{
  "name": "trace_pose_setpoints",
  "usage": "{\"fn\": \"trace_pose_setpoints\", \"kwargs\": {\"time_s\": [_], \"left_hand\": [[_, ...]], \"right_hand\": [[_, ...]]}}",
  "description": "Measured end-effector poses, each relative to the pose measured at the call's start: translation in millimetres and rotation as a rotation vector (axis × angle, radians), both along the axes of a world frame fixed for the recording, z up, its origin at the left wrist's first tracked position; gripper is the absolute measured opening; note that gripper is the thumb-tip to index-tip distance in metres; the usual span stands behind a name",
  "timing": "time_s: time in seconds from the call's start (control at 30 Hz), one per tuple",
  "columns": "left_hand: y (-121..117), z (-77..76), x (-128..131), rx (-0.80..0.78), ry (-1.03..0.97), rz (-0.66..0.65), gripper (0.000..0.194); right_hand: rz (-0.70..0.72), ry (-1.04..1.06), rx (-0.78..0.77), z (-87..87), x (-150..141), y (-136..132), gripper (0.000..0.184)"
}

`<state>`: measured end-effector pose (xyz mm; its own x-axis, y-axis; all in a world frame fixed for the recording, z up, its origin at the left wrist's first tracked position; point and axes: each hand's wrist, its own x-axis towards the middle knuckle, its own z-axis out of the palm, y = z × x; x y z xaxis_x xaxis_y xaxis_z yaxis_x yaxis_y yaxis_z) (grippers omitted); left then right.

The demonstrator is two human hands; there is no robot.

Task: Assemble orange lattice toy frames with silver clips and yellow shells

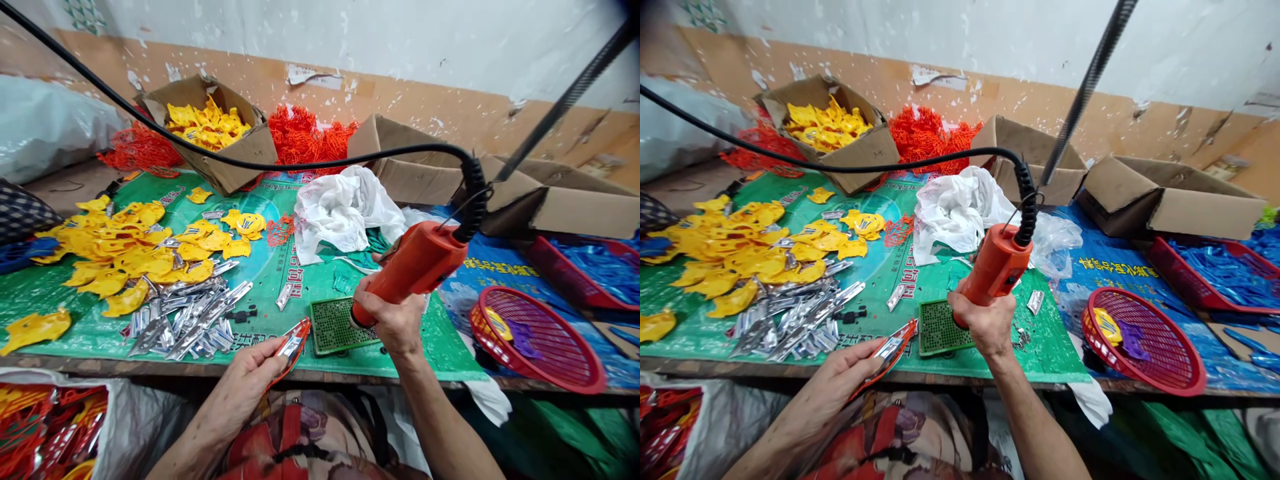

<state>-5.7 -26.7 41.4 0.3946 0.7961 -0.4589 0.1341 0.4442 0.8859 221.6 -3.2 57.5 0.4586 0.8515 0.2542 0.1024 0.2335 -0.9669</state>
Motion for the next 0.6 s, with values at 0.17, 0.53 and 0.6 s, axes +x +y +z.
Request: {"fn": "trace_pose_setpoints", "kwargs": {"time_s": [0.17,0.53,0.6], "left_hand": [[0,-2.2,0,0.041,0.011,-0.017,0.031],[-3,-6.0,5,-0.019,-0.097,0.030,0.031],[-2,-5.5,6,-0.014,-0.114,0.018,0.029]], "right_hand": [[0.008,0.077,0.009,7.0,4,1,0.013],[0.361,0.431,0.172,53.8,-39,-9,0.054],[0.406,0.462,0.165,52.2,-49,-9,0.052]]}}
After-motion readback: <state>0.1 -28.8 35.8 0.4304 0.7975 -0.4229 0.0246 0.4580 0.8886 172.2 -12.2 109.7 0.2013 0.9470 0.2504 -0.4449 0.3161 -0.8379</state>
